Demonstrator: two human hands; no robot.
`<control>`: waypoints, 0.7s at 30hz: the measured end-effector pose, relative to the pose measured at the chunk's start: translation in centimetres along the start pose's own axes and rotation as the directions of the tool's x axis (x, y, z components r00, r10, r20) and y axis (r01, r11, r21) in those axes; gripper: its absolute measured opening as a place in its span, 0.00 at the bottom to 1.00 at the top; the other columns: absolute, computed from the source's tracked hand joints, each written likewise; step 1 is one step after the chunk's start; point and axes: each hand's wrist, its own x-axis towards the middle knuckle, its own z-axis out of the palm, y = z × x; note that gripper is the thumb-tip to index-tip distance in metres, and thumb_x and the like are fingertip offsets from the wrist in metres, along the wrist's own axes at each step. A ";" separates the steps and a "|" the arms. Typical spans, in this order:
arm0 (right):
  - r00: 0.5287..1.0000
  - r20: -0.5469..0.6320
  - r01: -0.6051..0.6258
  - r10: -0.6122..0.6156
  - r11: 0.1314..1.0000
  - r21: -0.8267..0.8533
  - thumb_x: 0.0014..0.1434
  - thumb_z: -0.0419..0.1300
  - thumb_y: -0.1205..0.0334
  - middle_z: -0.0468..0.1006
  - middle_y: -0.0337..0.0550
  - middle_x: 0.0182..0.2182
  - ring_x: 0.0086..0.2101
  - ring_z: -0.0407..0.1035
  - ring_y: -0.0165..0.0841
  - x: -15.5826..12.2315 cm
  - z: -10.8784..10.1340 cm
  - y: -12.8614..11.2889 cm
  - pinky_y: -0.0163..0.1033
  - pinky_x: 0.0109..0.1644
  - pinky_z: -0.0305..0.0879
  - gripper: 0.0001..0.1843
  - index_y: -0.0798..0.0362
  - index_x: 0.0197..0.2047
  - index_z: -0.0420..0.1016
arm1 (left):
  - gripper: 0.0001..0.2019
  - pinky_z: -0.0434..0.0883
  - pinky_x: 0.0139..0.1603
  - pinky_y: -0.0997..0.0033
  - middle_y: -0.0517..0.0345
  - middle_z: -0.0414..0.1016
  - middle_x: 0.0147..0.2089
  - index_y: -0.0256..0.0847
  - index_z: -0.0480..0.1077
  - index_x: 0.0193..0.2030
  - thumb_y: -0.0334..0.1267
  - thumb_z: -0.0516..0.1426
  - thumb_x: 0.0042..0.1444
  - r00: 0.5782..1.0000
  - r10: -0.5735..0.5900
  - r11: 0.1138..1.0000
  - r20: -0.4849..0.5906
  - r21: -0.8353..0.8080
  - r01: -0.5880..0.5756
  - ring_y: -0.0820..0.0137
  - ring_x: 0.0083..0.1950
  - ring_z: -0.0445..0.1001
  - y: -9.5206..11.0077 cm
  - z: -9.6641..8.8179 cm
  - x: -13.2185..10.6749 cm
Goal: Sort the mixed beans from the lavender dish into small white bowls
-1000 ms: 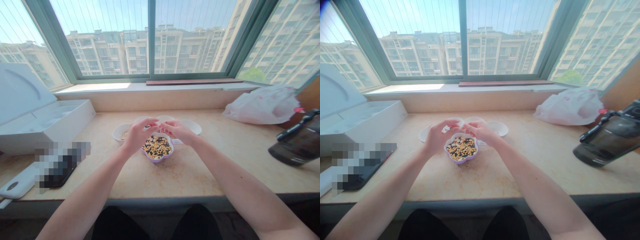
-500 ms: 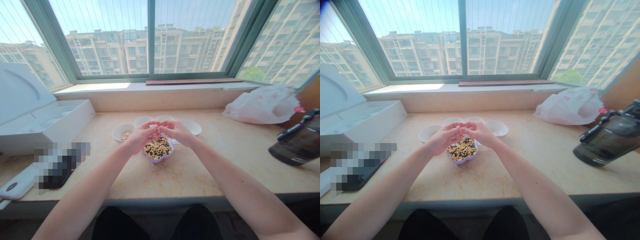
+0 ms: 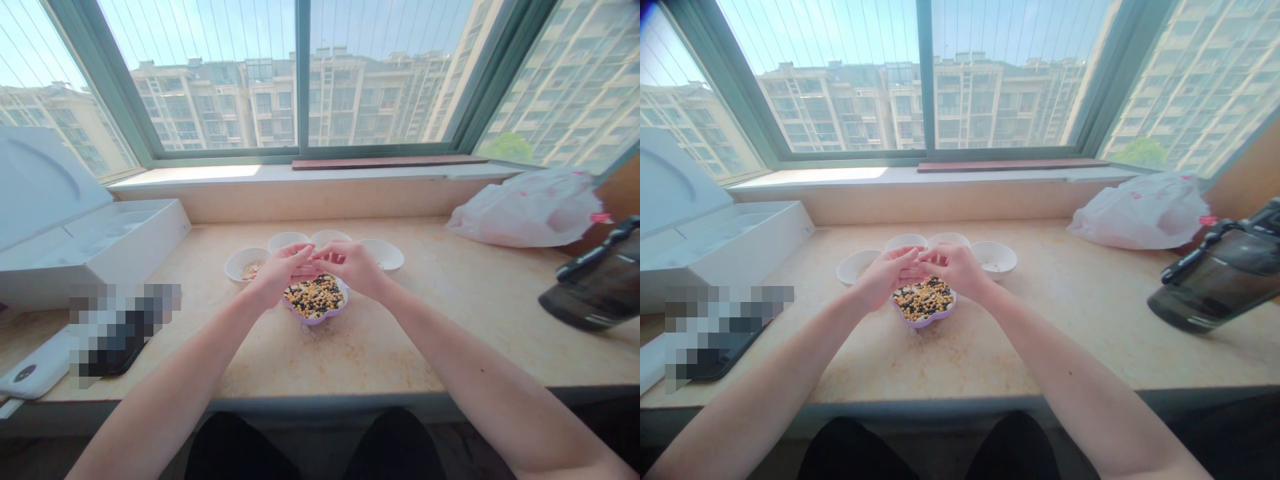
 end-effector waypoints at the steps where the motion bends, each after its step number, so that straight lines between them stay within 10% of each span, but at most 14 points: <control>1: 0.999 -0.018 0.031 -0.031 0.999 -0.034 0.61 0.67 0.52 0.77 0.39 0.29 0.25 0.62 0.28 -0.1 0.0 -0.1 0.37 0.32 0.61 0.11 0.50 0.37 0.86 | 0.17 0.79 0.44 0.70 0.49 0.84 0.40 0.37 0.74 0.50 0.47 0.66 0.60 1.000 -0.004 1.000 -0.006 0.001 0.004 0.68 0.39 0.84 0.1 0.0 0.0; 9: 0.986 -0.055 0.143 -0.154 0.975 -0.167 0.63 0.67 0.55 0.75 0.39 0.32 0.27 0.62 0.28 -0.4 0.0 -0.2 0.37 0.34 0.61 0.08 0.48 0.35 0.83 | 0.10 0.74 0.34 0.74 0.54 0.80 0.37 0.38 0.72 0.50 0.40 0.57 0.67 0.974 0.213 0.918 -0.072 0.356 -0.174 0.72 0.34 0.78 -0.3 -0.3 0.5; 15: 0.986 -0.123 0.083 -0.111 0.974 -0.213 0.61 0.68 0.58 0.76 0.38 0.31 0.27 0.64 0.29 0.2 -0.5 0.9 0.37 0.35 0.61 0.05 0.49 0.36 0.84 | 0.08 0.74 0.53 0.60 0.52 0.80 0.46 0.42 0.77 0.47 0.35 0.57 0.64 0.905 0.356 0.333 0.234 0.873 -0.357 0.63 0.46 0.79 -1.2 -0.7 0.3; 21: 0.973 -0.229 -0.099 0.011 0.919 -0.381 0.65 0.64 0.60 0.79 0.43 0.34 0.31 0.70 0.33 1.4 -1.2 3.7 0.39 0.40 0.64 0.08 0.52 0.37 0.84 | 0.12 0.72 0.59 0.58 0.50 0.78 0.56 0.42 0.77 0.51 0.39 0.62 0.62 0.829 0.090 0.097 0.552 0.824 -0.559 0.57 0.57 0.76 -1.6 -0.1 0.0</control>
